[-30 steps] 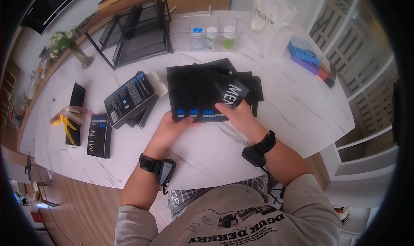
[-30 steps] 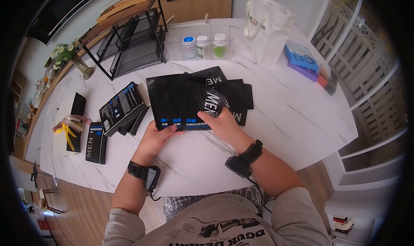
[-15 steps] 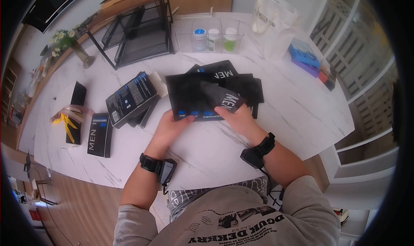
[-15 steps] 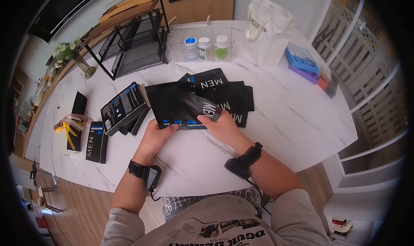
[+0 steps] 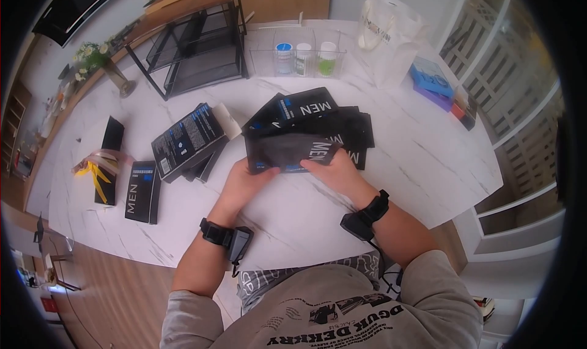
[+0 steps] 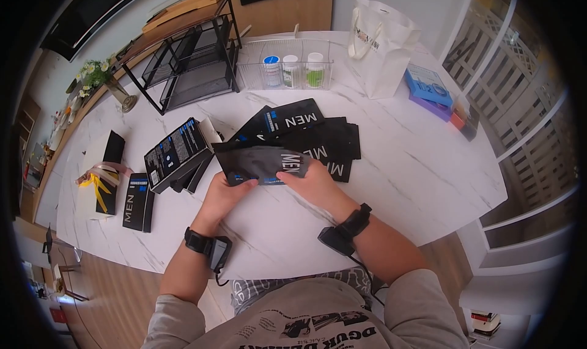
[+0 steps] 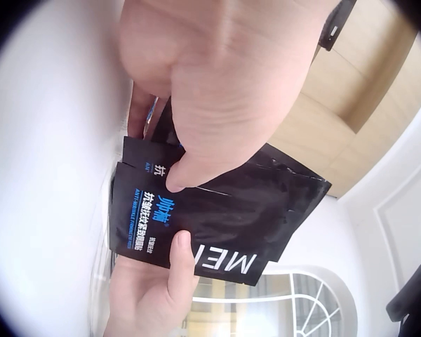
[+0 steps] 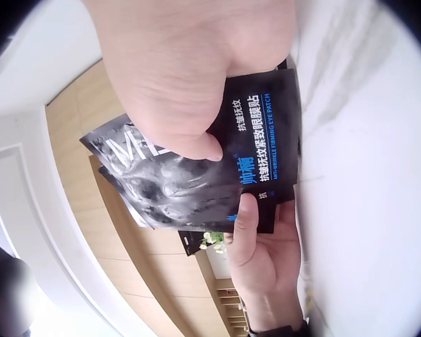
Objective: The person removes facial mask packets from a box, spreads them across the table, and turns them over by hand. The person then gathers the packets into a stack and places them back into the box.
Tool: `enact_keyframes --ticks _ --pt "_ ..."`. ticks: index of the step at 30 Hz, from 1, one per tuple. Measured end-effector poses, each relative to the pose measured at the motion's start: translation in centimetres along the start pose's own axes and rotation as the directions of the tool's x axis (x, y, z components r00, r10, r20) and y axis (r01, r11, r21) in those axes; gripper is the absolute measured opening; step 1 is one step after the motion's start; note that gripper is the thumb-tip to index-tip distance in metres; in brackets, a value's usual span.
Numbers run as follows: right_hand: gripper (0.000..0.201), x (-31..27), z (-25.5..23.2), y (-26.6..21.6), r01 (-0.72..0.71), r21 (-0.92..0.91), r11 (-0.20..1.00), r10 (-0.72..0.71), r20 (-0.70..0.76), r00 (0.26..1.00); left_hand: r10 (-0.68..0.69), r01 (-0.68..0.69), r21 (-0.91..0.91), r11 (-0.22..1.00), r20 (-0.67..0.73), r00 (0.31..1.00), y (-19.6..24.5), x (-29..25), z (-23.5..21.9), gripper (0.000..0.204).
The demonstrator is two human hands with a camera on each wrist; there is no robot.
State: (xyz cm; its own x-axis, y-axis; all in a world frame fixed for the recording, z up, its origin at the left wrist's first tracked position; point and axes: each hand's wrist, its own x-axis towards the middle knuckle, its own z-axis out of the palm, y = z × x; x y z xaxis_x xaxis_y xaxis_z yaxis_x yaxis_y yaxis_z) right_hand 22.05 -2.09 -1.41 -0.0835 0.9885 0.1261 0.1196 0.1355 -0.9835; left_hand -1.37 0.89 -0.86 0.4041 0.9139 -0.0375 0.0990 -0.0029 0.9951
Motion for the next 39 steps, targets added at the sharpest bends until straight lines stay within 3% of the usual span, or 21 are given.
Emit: enact_keyframes --ticks 4,7,10,16,19,22,25,28,29,32,35,38,39 --pt "0.038 0.2 0.0 1.0 -0.033 -0.080 0.996 0.033 0.001 0.999 -0.016 0.014 0.067 0.998 0.025 1.000 -0.4 0.1 -0.2 0.023" --pt "0.040 0.2 0.1 1.1 -0.015 -0.038 0.999 0.015 0.008 1.000 0.037 -0.036 0.076 0.996 -0.006 0.999 0.6 -0.1 0.2 0.025" --pt "0.039 0.2 0.0 0.6 -0.019 -0.029 0.999 0.021 0.047 0.999 0.033 -0.033 -0.016 0.999 0.022 0.999 -0.5 0.3 0.0 0.027" --pt "0.027 0.0 0.1 0.6 0.030 0.006 1.000 -0.030 0.053 0.998 0.024 -0.025 0.007 1.000 0.041 0.999 -0.9 0.3 -0.1 0.027" --pt "0.024 0.1 -0.1 1.7 -0.046 0.014 0.999 0.045 0.052 0.998 -0.007 0.007 -0.002 1.000 0.061 0.998 -0.6 0.1 -0.1 0.028" --pt "0.041 0.4 0.4 2.2 0.006 0.165 0.986 -0.009 0.022 1.000 0.056 -0.059 0.044 0.997 0.070 0.996 -0.9 0.4 -0.3 0.045" --pt "0.064 1.1 1.0 1.2 0.101 0.386 0.917 -0.083 -0.063 0.995 0.210 -0.222 -0.165 0.961 -0.088 0.974 0.7 0.0 0.9 0.069" --pt "0.083 0.8 0.2 -0.1 -0.018 0.359 0.933 0.047 -0.072 0.996 0.168 -0.180 -0.154 0.971 -0.088 0.982 2.1 -0.5 0.5 0.080" --pt "0.088 0.7 0.0 -0.3 -0.047 0.356 0.933 0.064 -0.038 0.997 0.213 -0.219 -0.137 0.966 -0.059 0.975 1.9 -0.5 0.5 0.059" --pt "0.088 1.2 -0.2 0.9 -0.091 0.447 0.890 0.075 0.052 0.996 0.172 -0.186 0.184 0.965 0.087 0.981 0.1 0.0 -1.0 0.037" --pt "0.075 0.4 0.2 -1.0 -0.090 0.464 0.881 0.100 0.002 0.995 0.179 -0.185 0.156 0.970 0.051 0.983 0.6 -0.4 -0.5 0.038" --pt "0.054 0.6 -0.4 -1.7 -0.135 0.536 0.833 0.099 0.095 0.990 0.169 -0.174 0.095 0.980 0.056 0.984 0.3 -0.2 -0.8 0.044" --pt "0.033 0.9 -1.1 -0.2 -0.179 0.463 0.868 0.113 0.167 0.979 0.172 -0.175 0.066 0.982 0.053 0.984 0.1 -0.1 -0.8 0.047"
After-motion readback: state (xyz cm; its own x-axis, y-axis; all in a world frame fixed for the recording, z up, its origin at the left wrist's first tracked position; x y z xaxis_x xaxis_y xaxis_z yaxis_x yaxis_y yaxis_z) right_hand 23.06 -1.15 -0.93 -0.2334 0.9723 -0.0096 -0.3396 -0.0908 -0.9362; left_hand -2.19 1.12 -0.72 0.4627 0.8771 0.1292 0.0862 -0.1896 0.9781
